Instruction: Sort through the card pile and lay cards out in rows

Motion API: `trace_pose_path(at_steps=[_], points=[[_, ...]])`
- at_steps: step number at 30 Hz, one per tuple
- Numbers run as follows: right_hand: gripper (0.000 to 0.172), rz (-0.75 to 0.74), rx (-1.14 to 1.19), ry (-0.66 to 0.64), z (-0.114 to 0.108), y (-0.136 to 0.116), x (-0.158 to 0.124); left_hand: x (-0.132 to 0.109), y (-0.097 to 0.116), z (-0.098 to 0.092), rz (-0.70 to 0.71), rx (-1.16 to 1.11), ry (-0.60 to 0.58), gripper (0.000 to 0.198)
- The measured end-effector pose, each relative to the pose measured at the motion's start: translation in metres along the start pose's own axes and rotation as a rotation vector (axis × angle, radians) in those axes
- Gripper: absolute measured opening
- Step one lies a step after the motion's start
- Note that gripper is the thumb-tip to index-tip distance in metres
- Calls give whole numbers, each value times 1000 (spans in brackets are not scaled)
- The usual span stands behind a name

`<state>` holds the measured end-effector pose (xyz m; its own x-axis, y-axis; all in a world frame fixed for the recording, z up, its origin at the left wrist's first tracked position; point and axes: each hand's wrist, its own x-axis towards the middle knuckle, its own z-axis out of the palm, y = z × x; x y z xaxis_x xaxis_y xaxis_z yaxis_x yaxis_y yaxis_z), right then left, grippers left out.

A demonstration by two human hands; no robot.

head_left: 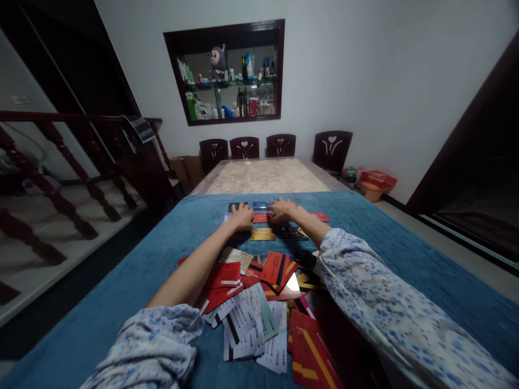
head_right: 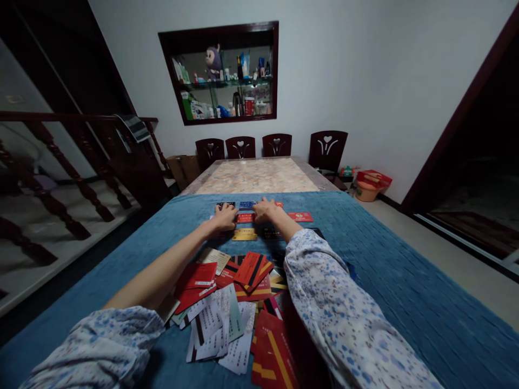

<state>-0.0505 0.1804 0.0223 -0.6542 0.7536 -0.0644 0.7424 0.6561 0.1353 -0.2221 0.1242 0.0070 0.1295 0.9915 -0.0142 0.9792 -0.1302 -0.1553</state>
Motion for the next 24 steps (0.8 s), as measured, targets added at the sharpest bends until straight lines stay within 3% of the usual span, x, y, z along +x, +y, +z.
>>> trace_pose_path(at_steps=[5,10,24], points=[[43,-33,1,73,-5,1,-11,-22,-1,-6,16,11,51,41],[31,-61,15,135,-8,-6,-27,-46,0,-6,36,6,89,37],[23,-120,86,320,-26,-48,-93,-103,-8,9,78,-73,263,38]])
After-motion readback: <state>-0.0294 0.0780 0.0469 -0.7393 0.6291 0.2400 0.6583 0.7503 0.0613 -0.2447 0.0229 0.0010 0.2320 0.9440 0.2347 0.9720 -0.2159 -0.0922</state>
